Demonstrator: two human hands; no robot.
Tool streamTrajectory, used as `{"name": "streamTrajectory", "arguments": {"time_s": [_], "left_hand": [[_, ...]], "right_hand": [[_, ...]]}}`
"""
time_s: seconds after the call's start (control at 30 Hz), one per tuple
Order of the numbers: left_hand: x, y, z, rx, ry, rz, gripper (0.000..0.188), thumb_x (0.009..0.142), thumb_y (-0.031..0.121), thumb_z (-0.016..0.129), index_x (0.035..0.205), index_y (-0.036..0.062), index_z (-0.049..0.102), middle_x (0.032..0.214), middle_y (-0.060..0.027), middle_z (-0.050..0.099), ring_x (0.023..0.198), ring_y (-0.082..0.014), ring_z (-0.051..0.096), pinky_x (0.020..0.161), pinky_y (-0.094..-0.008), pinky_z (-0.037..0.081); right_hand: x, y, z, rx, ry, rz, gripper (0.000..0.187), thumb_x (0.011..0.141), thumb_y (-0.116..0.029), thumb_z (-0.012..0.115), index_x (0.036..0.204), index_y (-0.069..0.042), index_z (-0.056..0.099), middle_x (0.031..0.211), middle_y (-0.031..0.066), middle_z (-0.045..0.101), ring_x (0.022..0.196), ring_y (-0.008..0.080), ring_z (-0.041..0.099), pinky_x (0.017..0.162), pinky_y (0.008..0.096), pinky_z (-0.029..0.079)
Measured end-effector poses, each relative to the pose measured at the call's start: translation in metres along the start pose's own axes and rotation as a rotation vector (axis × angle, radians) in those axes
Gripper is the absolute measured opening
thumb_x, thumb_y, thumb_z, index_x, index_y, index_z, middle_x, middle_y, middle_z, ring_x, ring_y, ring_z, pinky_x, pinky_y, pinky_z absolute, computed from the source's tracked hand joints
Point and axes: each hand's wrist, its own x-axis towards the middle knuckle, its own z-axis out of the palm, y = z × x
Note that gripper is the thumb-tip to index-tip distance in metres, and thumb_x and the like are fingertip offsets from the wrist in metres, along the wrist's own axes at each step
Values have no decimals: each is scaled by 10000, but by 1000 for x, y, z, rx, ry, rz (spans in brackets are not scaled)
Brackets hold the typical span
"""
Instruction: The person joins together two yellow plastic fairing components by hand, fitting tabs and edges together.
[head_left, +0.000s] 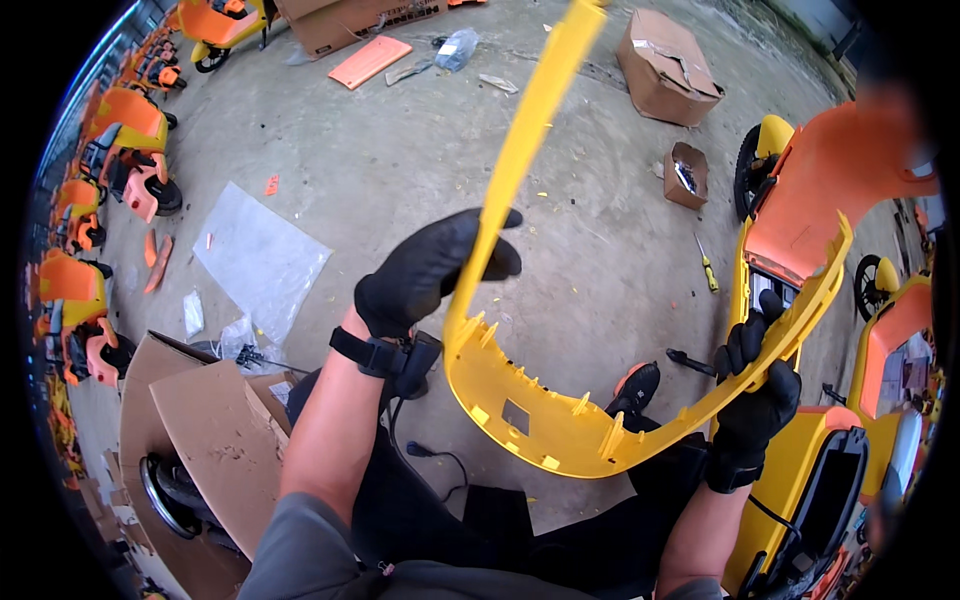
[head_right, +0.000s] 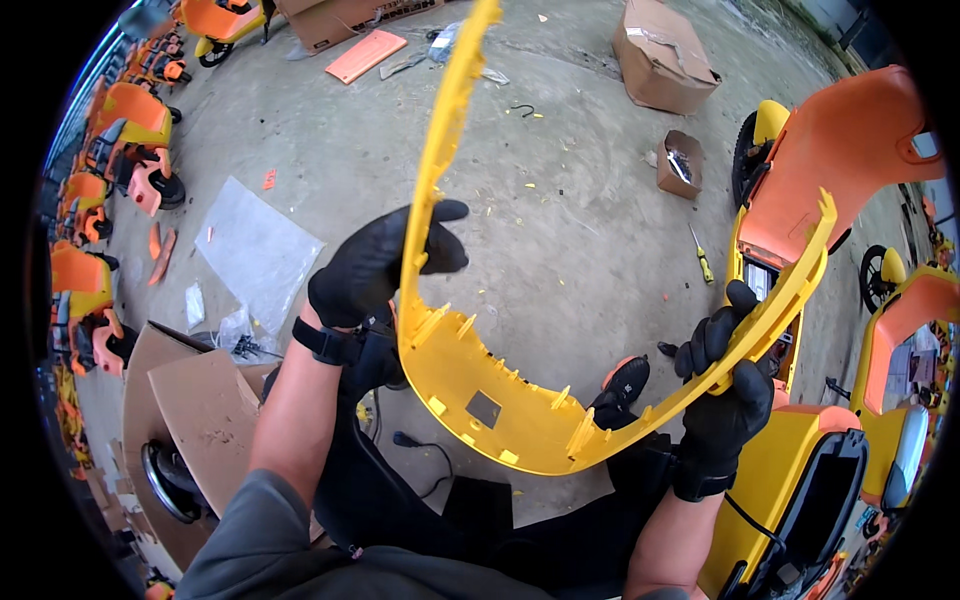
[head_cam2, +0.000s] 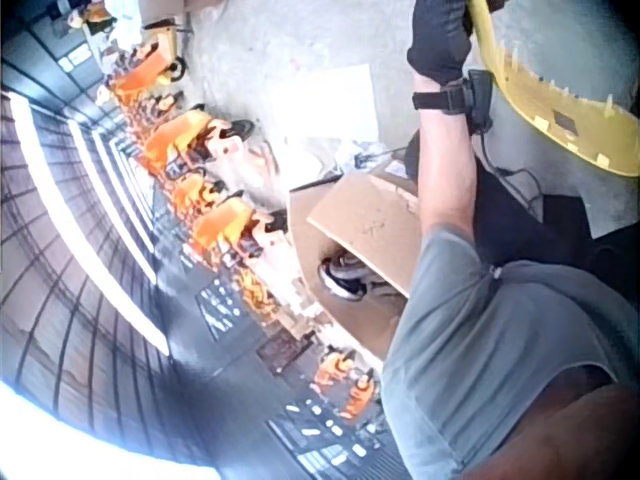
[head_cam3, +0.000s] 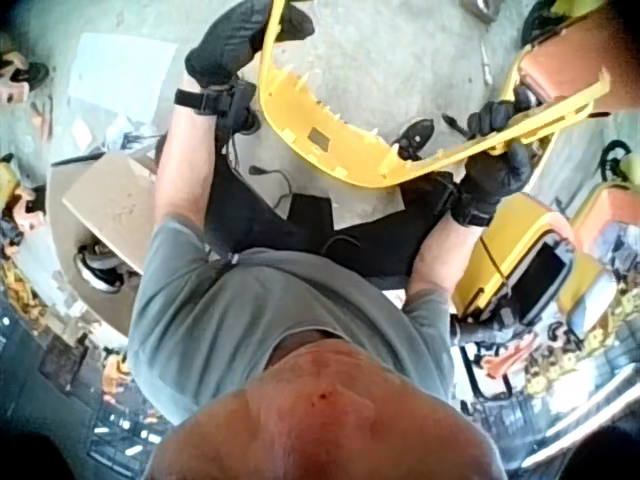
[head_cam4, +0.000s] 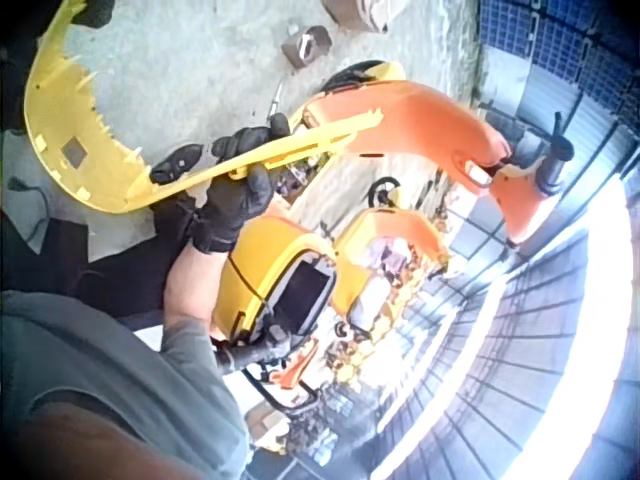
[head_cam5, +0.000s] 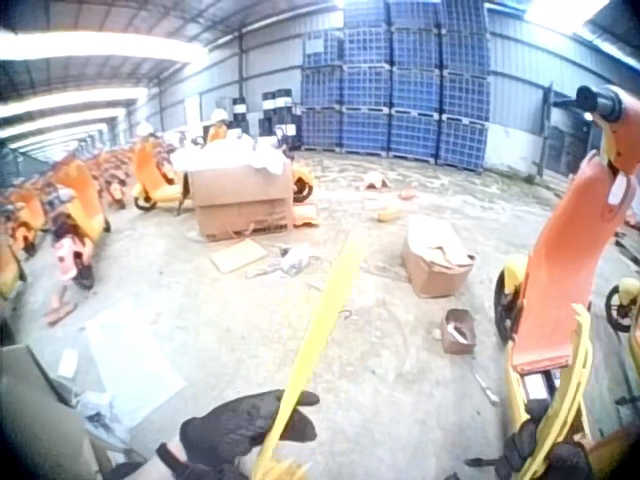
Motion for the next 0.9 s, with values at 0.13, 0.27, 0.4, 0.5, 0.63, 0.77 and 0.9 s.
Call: {"name": "streamTrajectory", "arguments": {"time_s": [0.13, 0.27, 0.4, 0.5, 0.63, 0.77, 0.9], "left_hand": [[1, 2, 46, 263, -20, -118, 486, 950, 405, 640, 1222, 6, 588, 977, -11, 624, 867, -69, 561, 803, -250, 473], [-6, 5, 94, 189, 59, -74, 426, 873, 301, 770, 1123, -9, 618, 961, -77, 691, 838, -104, 644, 752, -269, 511], [-9, -12, 113, 358, 69, 82, 454, 841, 346, 798, 1043, -17, 615, 915, -142, 720, 786, -170, 687, 728, -304, 533], [-9, -18, 123, 476, 44, 131, 478, 826, 367, 812, 1034, -15, 615, 911, -150, 722, 793, -206, 702, 740, -317, 541], [-15, -25, 126, 557, -7, 133, 500, 817, 368, 822, 1076, -12, 626, 960, -144, 728, 838, -213, 712, 774, -307, 551], [-19, -30, 128, 525, 3, 132, 508, 800, 393, 829, 1043, -11, 641, 917, -134, 729, 778, -213, 705, 742, -307, 546], [-17, -31, 131, 471, -9, 115, 513, 783, 402, 837, 1018, -18, 662, 912, -139, 726, 769, -212, 699, 729, -304, 539]], "right_hand": [[5, 12, -23, 13, 62, -20, 717, 838, -273, 646, 1430, 49, 400, 963, 96, 574, 786, 173, 560, 732, 301, 487], [13, 17, -58, -32, 99, 8, 667, 892, -250, 558, 1469, 27, 373, 1184, 158, 610, 1004, 245, 632, 962, 386, 491], [23, 29, -70, 131, 108, -23, 510, 961, -216, 485, 1401, 41, 449, 1248, 181, 624, 1075, 311, 645, 946, 432, 529], [17, 36, -89, -225, 161, -168, 373, 1034, -190, 463, 1365, -28, 522, 1339, 126, 601, 1167, 276, 621, 974, 390, 535], [16, 43, -108, -442, 180, -163, 407, 1036, -234, 498, 1384, -23, 500, 1347, 122, 595, 1185, 270, 606, 1003, 405, 508], [16, 56, -130, -730, 169, -231, 453, 1024, -267, 547, 1411, -44, 473, 1360, 123, 582, 1215, 263, 581, 1039, 388, 472], [9, 49, -147, 83, 104, 133, 573, 1045, -448, 441, 1507, -120, 351, 1498, 150, 452, 1313, 297, 511, 1081, 470, 440]]}}
